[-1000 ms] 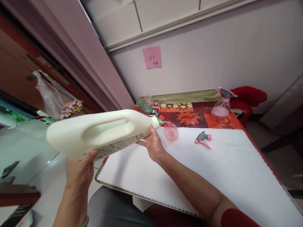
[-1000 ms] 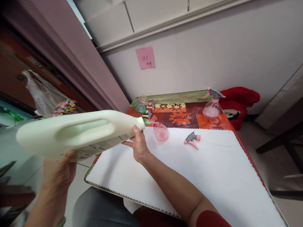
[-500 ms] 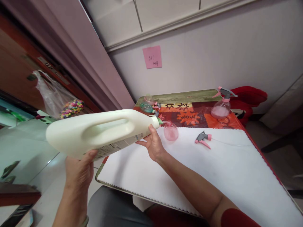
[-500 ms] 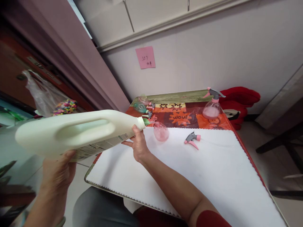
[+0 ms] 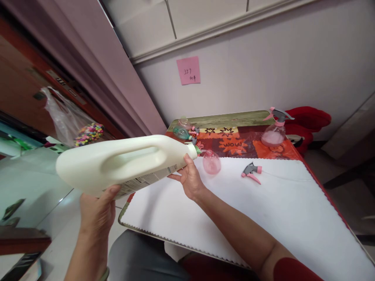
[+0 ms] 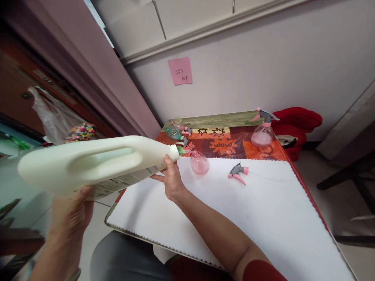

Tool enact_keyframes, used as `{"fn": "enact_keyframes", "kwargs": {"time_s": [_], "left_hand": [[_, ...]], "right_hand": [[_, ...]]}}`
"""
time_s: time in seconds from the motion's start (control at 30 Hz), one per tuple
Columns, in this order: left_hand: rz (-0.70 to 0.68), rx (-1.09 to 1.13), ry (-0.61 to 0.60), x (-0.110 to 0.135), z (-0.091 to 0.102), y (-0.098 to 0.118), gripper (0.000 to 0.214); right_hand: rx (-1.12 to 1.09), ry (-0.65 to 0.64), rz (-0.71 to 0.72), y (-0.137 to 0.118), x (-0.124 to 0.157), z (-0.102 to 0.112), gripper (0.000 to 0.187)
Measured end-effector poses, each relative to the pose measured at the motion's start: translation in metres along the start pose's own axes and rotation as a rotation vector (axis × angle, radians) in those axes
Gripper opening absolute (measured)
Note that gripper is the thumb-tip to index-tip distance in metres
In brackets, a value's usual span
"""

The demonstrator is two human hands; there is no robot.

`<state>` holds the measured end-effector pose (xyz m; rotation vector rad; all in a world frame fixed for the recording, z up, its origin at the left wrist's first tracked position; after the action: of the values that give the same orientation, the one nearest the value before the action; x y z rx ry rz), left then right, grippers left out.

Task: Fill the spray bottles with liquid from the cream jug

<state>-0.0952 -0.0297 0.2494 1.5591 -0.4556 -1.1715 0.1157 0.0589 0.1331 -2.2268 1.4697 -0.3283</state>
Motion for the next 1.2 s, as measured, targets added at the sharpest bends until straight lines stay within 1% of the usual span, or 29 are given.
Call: {"fn": "enact_keyframes", "kwargs": {"time_s": [0.23,0.47,0.6,0.8,1.03,1.2], "left_hand": [[-0.006,0.013,-0.012,-0.0009,0.0010,-0.0015,0.058],[-0.001,0.010,-0.005,-0.0009,0.0029,-0.0027,0.054],[0.005,0.002,0.011,-0.0007,0.0029,-0.0022,0.056],[0.001,-0.002,-0.002,-0.0002,-0.0003,0.0008,0.057],[-0.013,0.018,-0.009,-0.0001,-0.0036,0.0035,0.050],[-0.016,0.016,-0.013,-0.0016,-0.0043,0.0038,0.053]], "right_hand": [[0.003,0.008,-0.007,-0.0005,0.0011,-0.0014,0.070],[-0.001,0.013,-0.003,-0.0003,0.0009,-0.0006,0.066],[-0.002,0.009,-0.003,-0.0003,0.0007,-0.0007,0.065],[-0.001,0.012,0.000,-0.0018,0.0008,-0.0013,0.063],[-0.002,0.003,0.000,-0.0022,0.0003,-0.0013,0.064],[-0.006,0.014,0.004,-0.0029,0.0004,-0.0009,0.062]]}}
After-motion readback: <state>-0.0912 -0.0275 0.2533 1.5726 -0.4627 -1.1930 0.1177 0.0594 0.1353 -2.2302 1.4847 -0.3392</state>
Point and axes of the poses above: each hand's wrist, its own x-axis away from the middle knuckle, its own z-axis out of the back of the hand, y = z × x, the point moved 8 cm from there along -x, towards the middle knuckle, and after that the axes turned 9 degrees about -y, right-handed, at the moved point
